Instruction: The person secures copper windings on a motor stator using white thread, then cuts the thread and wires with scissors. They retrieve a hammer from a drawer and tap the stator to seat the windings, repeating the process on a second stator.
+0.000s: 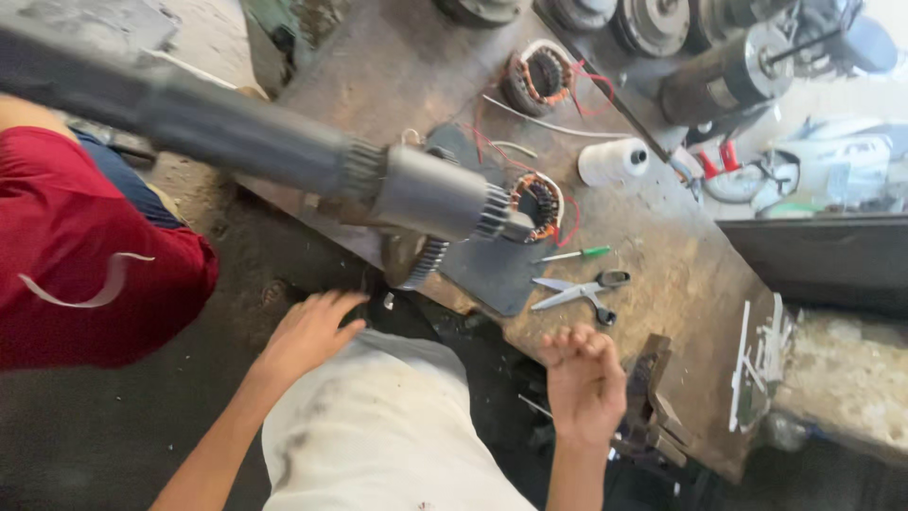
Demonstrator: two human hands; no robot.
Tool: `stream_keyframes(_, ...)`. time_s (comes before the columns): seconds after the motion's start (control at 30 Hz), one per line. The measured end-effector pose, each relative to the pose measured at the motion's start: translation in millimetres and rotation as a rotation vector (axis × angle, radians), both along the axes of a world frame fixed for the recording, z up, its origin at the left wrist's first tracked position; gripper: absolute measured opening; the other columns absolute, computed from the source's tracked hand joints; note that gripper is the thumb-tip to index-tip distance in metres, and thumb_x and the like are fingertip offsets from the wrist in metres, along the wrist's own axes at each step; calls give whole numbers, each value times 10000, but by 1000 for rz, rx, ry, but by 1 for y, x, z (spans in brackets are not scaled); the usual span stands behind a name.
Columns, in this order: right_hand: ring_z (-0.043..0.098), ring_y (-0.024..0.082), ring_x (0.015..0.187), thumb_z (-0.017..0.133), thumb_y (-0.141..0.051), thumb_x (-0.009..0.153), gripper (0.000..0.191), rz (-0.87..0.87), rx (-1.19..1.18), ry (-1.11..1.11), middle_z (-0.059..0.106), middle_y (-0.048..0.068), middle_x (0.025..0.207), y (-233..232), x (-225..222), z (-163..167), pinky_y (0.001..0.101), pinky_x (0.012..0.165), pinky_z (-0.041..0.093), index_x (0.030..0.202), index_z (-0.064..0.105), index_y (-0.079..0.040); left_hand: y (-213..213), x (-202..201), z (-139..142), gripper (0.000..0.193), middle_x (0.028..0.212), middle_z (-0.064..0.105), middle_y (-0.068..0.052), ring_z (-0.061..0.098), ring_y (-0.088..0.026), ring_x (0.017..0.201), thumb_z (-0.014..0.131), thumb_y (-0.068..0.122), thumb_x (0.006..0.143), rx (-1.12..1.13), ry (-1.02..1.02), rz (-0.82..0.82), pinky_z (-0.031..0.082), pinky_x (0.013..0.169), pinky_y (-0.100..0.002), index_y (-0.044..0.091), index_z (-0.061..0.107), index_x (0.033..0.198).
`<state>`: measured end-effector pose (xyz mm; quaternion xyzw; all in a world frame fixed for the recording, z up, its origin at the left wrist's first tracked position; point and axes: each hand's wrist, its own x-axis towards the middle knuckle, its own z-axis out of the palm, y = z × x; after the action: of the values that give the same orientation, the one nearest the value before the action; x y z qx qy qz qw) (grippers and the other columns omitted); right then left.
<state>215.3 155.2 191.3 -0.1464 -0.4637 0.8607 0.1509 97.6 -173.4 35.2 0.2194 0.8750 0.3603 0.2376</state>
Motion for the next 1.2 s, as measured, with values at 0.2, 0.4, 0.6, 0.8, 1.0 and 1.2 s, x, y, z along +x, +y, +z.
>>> stream_keyframes(0.2,679,292,1182,575,-135,1078,239,349,391,-318,645,151,1248,50,-33,-32,454,1058,546,1128,699,63,94,-2,62,373,1244,659,-27,639,-281,1111,554,336,950,-84,-359,-56,522,872,-461,204,633,1290)
stream_keyframes(0.4,715,218,997,623,-79,1016,174,679,812,-347,758,115,1092,100,-83,-49,315,881,558,1083,714,54,161,-5,61,263,1071,756,-68,687,-290,1057,591,284,961,230,-326,-111,515,914,-434,122,704,1135)
stream_keyframes(0.6,579,225,709,531,-29,932,109,1032,1020,-389,592,105,794,100,-134,-75,311,690,476,908,615,36,74,35,6,294,1012,738,-144,703,-317,935,631,196,880,-71,-126,397,547,843,-444,57,686,1133)
stream_keyframes(0.8,593,153,732,520,-75,933,159,1064,878,-399,660,78,773,29,-128,-117,314,655,486,936,640,29,-15,72,-39,192,1031,758,-121,712,-363,941,651,224,969,-414,-98,813,555,783,-495,96,756,1065)
stream_keyframes(1.0,545,132,663,529,-99,952,167,1282,1109,-413,580,66,729,-46,-123,-132,304,639,479,854,601,15,-113,54,-68,155,1061,748,-109,706,-352,961,648,231,1030,-354,9,1074,548,787,-478,132,752,1090)
stream_keyframes(1.2,541,106,666,510,-120,983,215,976,1089,-488,631,55,713,-120,-96,-137,288,631,471,840,619,-1,-216,12,-112,86,1003,740,-91,699,-350,891,718,216,1009,-318,144,1203,539,735,-484,144,757,1035)
